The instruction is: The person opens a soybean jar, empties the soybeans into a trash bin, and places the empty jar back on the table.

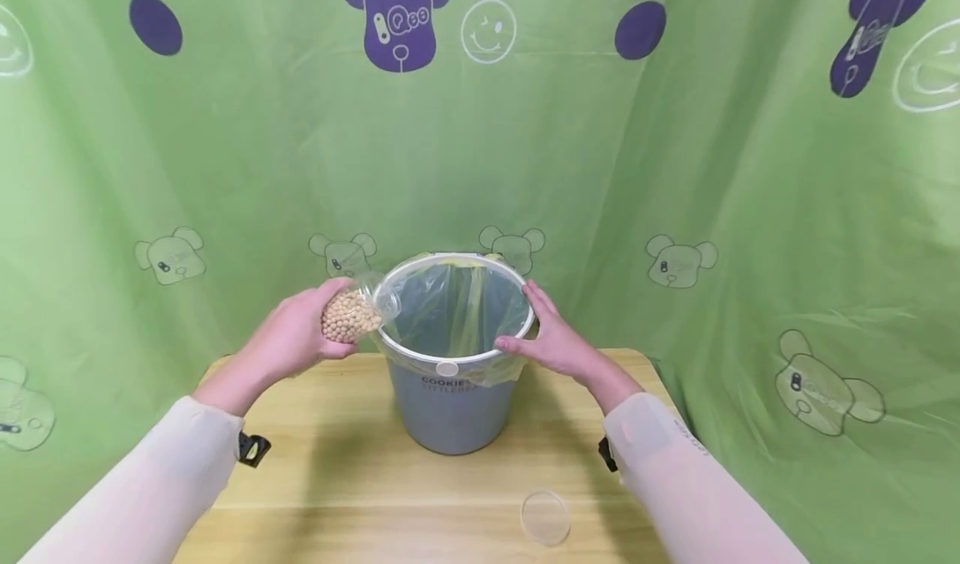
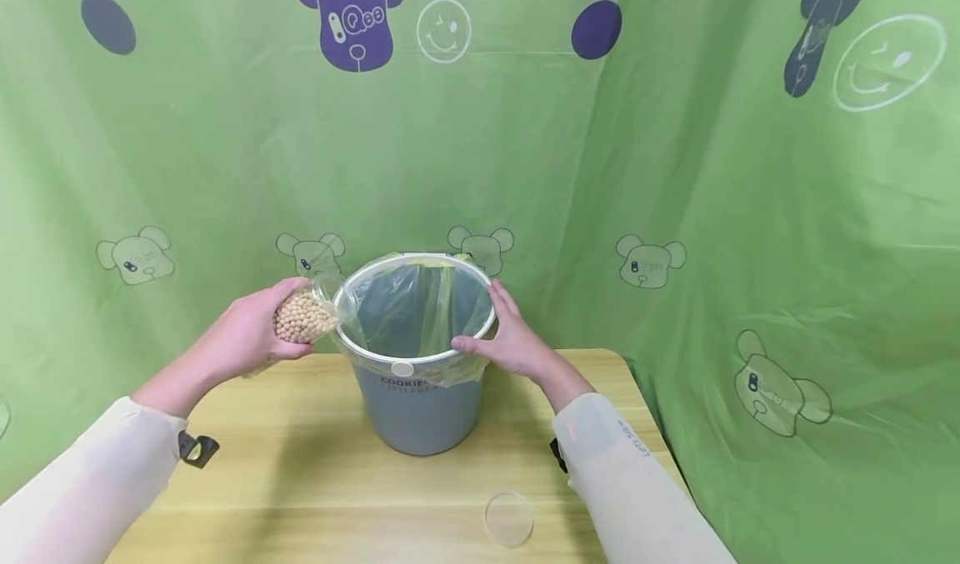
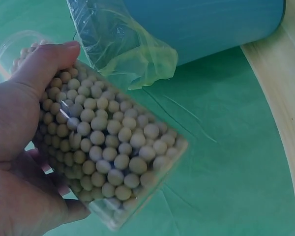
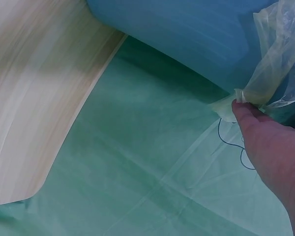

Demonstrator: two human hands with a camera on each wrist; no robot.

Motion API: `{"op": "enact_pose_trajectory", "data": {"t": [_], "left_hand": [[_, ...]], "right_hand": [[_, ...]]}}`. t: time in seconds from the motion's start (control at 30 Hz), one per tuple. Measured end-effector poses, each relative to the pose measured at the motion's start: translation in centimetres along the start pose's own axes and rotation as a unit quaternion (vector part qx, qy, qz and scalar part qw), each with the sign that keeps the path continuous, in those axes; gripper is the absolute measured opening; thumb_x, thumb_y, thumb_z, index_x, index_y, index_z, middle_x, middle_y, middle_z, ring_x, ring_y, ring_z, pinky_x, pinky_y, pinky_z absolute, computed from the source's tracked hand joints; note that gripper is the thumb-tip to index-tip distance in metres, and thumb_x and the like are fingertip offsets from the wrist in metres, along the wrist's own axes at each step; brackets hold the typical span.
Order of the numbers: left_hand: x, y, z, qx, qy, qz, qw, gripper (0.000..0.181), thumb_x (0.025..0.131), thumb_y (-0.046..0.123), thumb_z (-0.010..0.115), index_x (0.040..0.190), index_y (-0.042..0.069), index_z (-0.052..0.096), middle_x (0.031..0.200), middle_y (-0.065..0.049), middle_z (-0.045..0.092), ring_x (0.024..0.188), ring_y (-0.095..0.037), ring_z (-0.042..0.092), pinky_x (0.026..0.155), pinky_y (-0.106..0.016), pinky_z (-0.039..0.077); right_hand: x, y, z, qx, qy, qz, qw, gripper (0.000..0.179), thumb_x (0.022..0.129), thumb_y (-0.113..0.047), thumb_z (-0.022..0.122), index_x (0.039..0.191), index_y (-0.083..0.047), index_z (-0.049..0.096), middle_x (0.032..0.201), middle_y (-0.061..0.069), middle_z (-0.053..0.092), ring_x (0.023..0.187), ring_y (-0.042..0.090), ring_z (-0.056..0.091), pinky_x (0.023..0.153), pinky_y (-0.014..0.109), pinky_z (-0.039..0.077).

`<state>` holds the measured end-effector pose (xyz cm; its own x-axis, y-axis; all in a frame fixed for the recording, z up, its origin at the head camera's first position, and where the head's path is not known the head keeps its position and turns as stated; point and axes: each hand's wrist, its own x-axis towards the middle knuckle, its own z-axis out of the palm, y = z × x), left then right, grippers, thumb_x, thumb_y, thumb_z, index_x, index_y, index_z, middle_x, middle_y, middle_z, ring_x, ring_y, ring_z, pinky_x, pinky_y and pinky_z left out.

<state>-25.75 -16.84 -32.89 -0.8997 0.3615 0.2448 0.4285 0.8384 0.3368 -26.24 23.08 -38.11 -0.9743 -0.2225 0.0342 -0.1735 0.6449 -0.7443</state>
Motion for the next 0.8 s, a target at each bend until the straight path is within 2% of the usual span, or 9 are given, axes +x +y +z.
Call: {"op": "enact_pose_trajectory", "data": {"t": [0.3, 0.6, 0.8], "left_hand": [[1.5, 0.5, -0.3, 0.024, -0.018, -0.005, 0.9995, 0.099, 0.069, 0.039, 0.09, 0.152, 0.03, 0.038, 0.128, -0.014, 0.064, 0.113, -0.037, 0.063, 0.087, -0.061, 0.052], [1.3, 0.4, 0.1, 0.02, -0.026, 0.003, 0.9995, 0.098, 0.067, 0.032, 0.091, 0.151, 0.023, 0.041, 0.125, -0.017, 0.065, 0.111, -0.038, 0.062, 0.094, -0.06, 0.052], [1.5, 0.8, -0.2, 0.041, -0.028, 0.001, 0.9988, 0.098, 0.067, 0.034, 0.091, 0.151, 0.028, 0.041, 0.125, -0.016, 0.065, 0.108, -0.037, 0.062, 0.088, -0.057, 0.051]], "right_hand": [[0.1, -0.4, -0.3, 0.017, -0.003, 0.008, 0.9998, 0.123, 0.077, -0.053, 0.081, 0.163, -0.021, -0.001, 0.17, -0.006, -0.015, 0.156, 0.044, 0.004, 0.123, 0.066, 0.014], [0.1, -0.4, 0.3, 0.028, -0.006, 0.015, 0.9995, 0.125, 0.075, -0.054, 0.082, 0.163, -0.023, -0.001, 0.17, -0.005, -0.013, 0.157, 0.042, 0.004, 0.124, 0.063, 0.012], [-0.1, -0.4, 0.1, 0.028, 0.0, 0.016, 0.9995, 0.123, 0.076, -0.049, 0.083, 0.163, -0.025, -0.001, 0.171, -0.004, -0.012, 0.157, 0.042, 0.005, 0.124, 0.063, 0.014]]}}
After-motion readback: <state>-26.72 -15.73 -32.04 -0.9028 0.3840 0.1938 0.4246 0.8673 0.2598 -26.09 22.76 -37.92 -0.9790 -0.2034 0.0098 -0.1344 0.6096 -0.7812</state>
